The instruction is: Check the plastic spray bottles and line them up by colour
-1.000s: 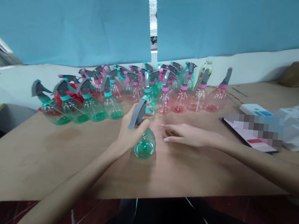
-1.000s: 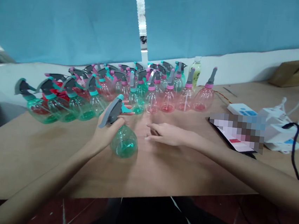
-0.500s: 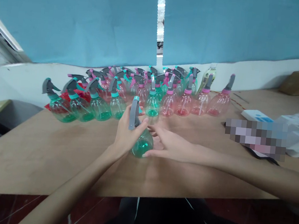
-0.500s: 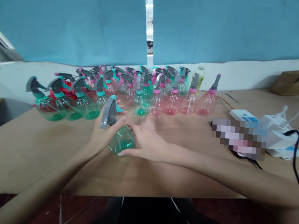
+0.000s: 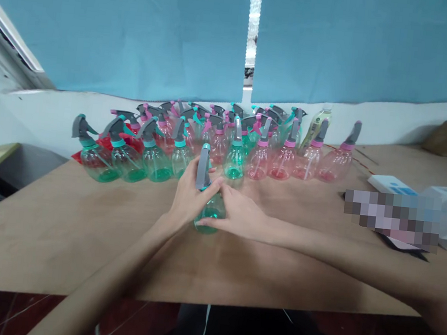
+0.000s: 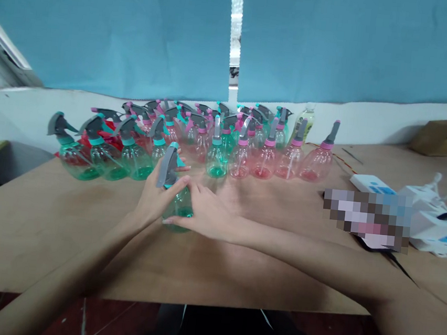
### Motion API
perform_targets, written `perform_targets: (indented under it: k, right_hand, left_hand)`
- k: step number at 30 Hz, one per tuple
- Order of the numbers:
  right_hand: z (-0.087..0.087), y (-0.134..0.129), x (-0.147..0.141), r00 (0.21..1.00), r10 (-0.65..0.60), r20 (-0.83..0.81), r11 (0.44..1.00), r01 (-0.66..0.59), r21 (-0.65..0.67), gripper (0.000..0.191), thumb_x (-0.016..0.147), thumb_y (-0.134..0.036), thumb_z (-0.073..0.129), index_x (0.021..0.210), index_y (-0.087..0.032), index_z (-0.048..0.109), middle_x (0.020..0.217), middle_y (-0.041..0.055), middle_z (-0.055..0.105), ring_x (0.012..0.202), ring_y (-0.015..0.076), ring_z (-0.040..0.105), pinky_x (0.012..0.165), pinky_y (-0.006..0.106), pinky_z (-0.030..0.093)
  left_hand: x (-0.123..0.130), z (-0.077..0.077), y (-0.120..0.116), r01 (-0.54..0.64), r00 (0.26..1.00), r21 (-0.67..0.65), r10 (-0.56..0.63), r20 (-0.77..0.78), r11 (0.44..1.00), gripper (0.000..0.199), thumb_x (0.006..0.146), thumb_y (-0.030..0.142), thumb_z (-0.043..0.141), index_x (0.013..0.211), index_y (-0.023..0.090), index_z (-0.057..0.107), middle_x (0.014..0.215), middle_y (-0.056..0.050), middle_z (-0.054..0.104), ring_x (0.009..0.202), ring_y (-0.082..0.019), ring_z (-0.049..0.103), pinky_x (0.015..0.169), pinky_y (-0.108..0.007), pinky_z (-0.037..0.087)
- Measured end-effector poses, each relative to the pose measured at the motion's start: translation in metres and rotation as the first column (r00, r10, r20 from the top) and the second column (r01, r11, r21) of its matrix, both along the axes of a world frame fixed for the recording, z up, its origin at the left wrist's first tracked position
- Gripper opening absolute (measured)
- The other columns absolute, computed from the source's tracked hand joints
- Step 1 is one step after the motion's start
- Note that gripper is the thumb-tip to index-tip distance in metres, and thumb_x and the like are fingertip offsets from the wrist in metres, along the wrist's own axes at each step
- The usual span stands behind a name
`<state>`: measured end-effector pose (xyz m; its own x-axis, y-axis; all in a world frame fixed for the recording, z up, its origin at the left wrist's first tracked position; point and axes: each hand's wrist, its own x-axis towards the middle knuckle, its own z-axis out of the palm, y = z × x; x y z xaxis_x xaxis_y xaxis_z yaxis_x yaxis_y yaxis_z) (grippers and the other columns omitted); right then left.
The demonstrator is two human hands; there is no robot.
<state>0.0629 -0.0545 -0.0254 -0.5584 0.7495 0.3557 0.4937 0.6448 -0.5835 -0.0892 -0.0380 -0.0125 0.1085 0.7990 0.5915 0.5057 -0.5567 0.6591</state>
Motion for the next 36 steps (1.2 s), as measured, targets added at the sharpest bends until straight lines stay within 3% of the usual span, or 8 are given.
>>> perform_targets:
  k: [4,9,12,16,20,26,31,36]
  right_hand:
    - [-0.002,0.009,-0.006,0.995,-0.072,0.066,0.997,0.071,0.004,0.082,0.076,-0.058,0.059,0.138,-0.014,0.03,0.123,0.019,0.057,0.103,0.0345,0.06,0.077,0.046,0.048]
    - [-0.013,0.026,-0.01,0.98,-0.173,0.097,0.984,0.168,0.06,0.078,0.075,-0.048,0.057,0.14,-0.016,0.027,0.131,0.0176,0.052,0.102,0.0334,0.06,0.08,0.046,0.048]
    - [-0.019,0.041,-0.01,0.971,-0.21,0.111,0.975,0.2,0.095,0.079,0.076,-0.045,0.054,0.142,-0.014,0.024,0.136,0.019,0.047,0.104,0.0337,0.06,0.08,0.045,0.048]
    - [-0.019,0.059,-0.011,0.948,-0.284,0.141,0.951,0.261,0.164,0.081,0.078,-0.048,0.05,0.143,-0.007,0.023,0.133,0.0225,0.048,0.109,0.0359,0.056,0.082,0.046,0.047]
    - [-0.018,0.07,-0.014,0.92,-0.353,0.171,0.924,0.314,0.218,0.084,0.079,-0.052,0.049,0.145,-0.008,0.02,0.13,0.0238,0.048,0.106,0.0361,0.056,0.076,0.044,0.049]
    - [-0.022,0.082,-0.017,0.91,-0.386,0.151,0.901,0.337,0.273,0.082,0.082,-0.058,0.044,0.145,-0.013,0.018,0.128,0.0224,0.047,0.097,0.0337,0.059,0.067,0.039,0.048]
    - [-0.02,0.09,-0.019,0.914,-0.383,0.134,0.886,0.322,0.334,0.072,0.084,-0.052,0.045,0.139,-0.009,0.03,0.122,0.0213,0.051,0.107,0.034,0.053,0.074,0.04,0.048]
    - [-0.012,0.095,-0.028,0.891,-0.414,0.187,0.877,0.336,0.344,0.067,0.085,-0.047,0.047,0.137,-0.009,0.031,0.12,0.0206,0.051,0.108,0.0337,0.051,0.074,0.04,0.048]
  left_hand:
    - [-0.006,-0.008,0.008,-0.022,0.999,0.025,0.021,0.042,0.999,0.045,0.085,0.036,0.056,0.126,0.022,0.044,0.116,-0.009,0.06,0.105,-0.023,0.061,0.092,-0.042,0.047]
    - [-0.015,-0.026,0.013,-0.074,0.982,0.058,0.083,-0.168,0.996,0.044,0.086,0.037,0.053,0.123,0.017,0.046,0.121,-0.012,0.056,0.113,-0.025,0.053,0.097,-0.044,0.042]
    - [-0.019,-0.036,0.015,-0.093,0.974,0.009,0.093,-0.205,0.996,0.049,0.088,0.041,0.051,0.129,0.018,0.041,0.125,-0.013,0.053,0.116,-0.025,0.051,0.098,-0.044,0.041]
    - [-0.019,-0.044,0.017,-0.125,0.985,-0.092,0.112,-0.131,0.988,0.054,0.089,0.044,0.05,0.135,0.02,0.036,0.132,-0.013,0.049,0.119,-0.024,0.05,0.094,-0.041,0.046]
    - [-0.022,-0.049,0.022,-0.143,0.989,-0.152,0.135,-0.064,0.978,0.05,0.091,0.045,0.047,0.132,0.017,0.041,0.132,-0.014,0.051,0.12,-0.023,0.051,0.09,-0.038,0.05]
    - [-0.03,-0.053,0.028,-0.179,0.979,-0.137,0.162,-0.124,0.974,0.042,0.093,0.04,0.043,0.128,0.016,0.047,0.13,-0.014,0.054,0.116,-0.023,0.055,0.089,-0.039,0.051]
    - [-0.033,-0.055,0.029,-0.2,0.967,-0.107,0.178,-0.184,0.974,0.038,0.09,0.029,0.048,0.126,0.015,0.049,0.125,-0.013,0.058,0.112,-0.022,0.058,0.089,-0.039,0.051]
    - [-0.032,-0.05,0.027,-0.258,0.932,-0.046,0.236,-0.274,0.965,0.04,0.087,0.02,0.048,0.127,0.017,0.048,0.121,-0.011,0.06,0.109,-0.023,0.058,0.091,-0.04,0.048]
